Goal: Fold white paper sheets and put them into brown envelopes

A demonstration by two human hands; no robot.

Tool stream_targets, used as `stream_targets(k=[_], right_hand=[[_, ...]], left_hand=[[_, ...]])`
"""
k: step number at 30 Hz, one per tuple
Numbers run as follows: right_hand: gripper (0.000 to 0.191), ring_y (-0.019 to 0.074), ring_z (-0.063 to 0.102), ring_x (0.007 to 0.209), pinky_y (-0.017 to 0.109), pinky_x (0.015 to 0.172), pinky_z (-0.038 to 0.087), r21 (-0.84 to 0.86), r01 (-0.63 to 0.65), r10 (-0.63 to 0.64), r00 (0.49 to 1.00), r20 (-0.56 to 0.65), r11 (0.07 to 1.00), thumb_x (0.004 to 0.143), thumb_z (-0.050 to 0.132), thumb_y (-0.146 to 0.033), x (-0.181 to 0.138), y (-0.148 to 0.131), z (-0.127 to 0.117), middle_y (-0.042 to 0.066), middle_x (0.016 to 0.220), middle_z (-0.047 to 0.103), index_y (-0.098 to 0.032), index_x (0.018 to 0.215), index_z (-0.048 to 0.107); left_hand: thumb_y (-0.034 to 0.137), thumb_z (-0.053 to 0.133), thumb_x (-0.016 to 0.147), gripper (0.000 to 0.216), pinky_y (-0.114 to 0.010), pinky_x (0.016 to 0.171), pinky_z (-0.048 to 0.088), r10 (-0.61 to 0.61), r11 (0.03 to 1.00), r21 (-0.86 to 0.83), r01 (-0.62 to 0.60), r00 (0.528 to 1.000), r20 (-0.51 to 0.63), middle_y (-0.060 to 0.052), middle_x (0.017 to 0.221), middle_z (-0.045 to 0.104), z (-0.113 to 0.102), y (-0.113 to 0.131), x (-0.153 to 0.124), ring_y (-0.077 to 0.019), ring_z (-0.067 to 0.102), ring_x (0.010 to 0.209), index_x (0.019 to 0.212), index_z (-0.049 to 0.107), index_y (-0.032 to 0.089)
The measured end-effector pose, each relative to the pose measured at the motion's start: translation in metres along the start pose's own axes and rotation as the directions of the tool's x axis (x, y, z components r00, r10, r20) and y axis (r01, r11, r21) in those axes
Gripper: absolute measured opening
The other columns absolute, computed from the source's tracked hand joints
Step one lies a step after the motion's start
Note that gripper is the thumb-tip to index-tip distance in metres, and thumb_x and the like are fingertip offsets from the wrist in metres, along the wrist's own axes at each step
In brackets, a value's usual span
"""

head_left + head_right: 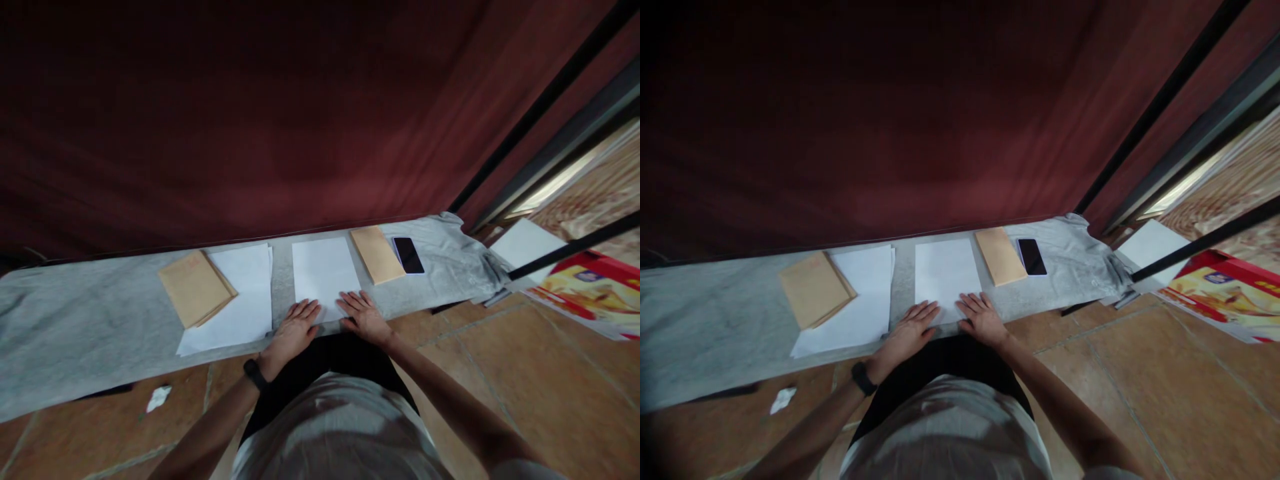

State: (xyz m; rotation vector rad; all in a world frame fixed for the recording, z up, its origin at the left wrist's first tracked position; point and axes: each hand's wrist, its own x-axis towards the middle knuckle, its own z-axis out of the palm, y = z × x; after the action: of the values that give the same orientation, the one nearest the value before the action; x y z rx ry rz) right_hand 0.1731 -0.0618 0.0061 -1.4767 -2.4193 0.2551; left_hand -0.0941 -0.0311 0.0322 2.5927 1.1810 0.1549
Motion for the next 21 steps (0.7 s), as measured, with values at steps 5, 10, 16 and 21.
stream_targets(k=[5, 10, 16, 21], right_hand=[[0.046, 0.0273, 0.043, 0.144, 0.054, 0.122, 0.027, 0.007, 0.002, -0.003, 1.0, 0.025, 1.0, 0.101, 0.052, -0.039, 0.002, 0.002, -0.005, 0.007, 0.155, 0.048, -0.027, 0.146, 0.052], [0.045, 0.0262, 0.045, 0.143, 0.052, 0.121, 0.03, -0.009, 0.025, -0.024, 0.997, 0.069, 1.0, 0.1, 0.054, -0.029, 0.005, 0.006, -0.01, 0.007, 0.155, 0.048, -0.026, 0.145, 0.053], [0.04, 0.0193, 0.058, 0.131, 0.044, 0.117, 0.04, 0.098, 0.067, -0.067, 0.998, -0.011, 0.993, 0.099, 0.052, -0.016, 0.002, 0.015, -0.017, 0.004, 0.141, 0.063, -0.027, 0.135, 0.063], [0.033, 0.0182, 0.067, 0.119, 0.037, 0.105, 0.052, 0.245, 0.08, -0.064, 0.995, -0.073, 0.966, 0.102, 0.05, -0.023, -0.015, 0.012, -0.026, 0.001, 0.126, 0.072, -0.03, 0.128, 0.069]], left_hand=[[0.021, 0.054, 0.095, 0.045, -0.044, 0.12, 0.033, 0.01, 0.999, -0.038, -0.01, 1.0, -0.019, -0.008, 0.15, 0.054, -0.002, -0.001, -0.001, -0.0234, 0.047, 0.141, 0.14, 0.057, 0.022], [0.02, 0.056, 0.094, 0.044, -0.044, 0.119, 0.036, -0.004, 1.0, -0.021, 0.003, 0.998, -0.055, -0.01, 0.148, 0.056, -0.001, 0.001, 0.0, -0.0237, 0.049, 0.14, 0.138, 0.059, 0.019], [0.023, 0.059, 0.093, 0.041, -0.045, 0.115, 0.043, -0.017, 0.997, -0.077, 0.003, 0.984, -0.179, -0.011, 0.142, 0.061, 0.005, -0.009, -0.005, -0.0242, 0.054, 0.135, 0.134, 0.062, 0.02], [0.008, 0.053, 0.087, 0.044, -0.045, 0.111, 0.049, -0.062, 0.97, -0.242, -0.008, 0.957, -0.282, -0.006, 0.132, 0.069, 0.011, -0.033, -0.021, -0.0208, 0.061, 0.127, 0.125, 0.068, 0.024]])
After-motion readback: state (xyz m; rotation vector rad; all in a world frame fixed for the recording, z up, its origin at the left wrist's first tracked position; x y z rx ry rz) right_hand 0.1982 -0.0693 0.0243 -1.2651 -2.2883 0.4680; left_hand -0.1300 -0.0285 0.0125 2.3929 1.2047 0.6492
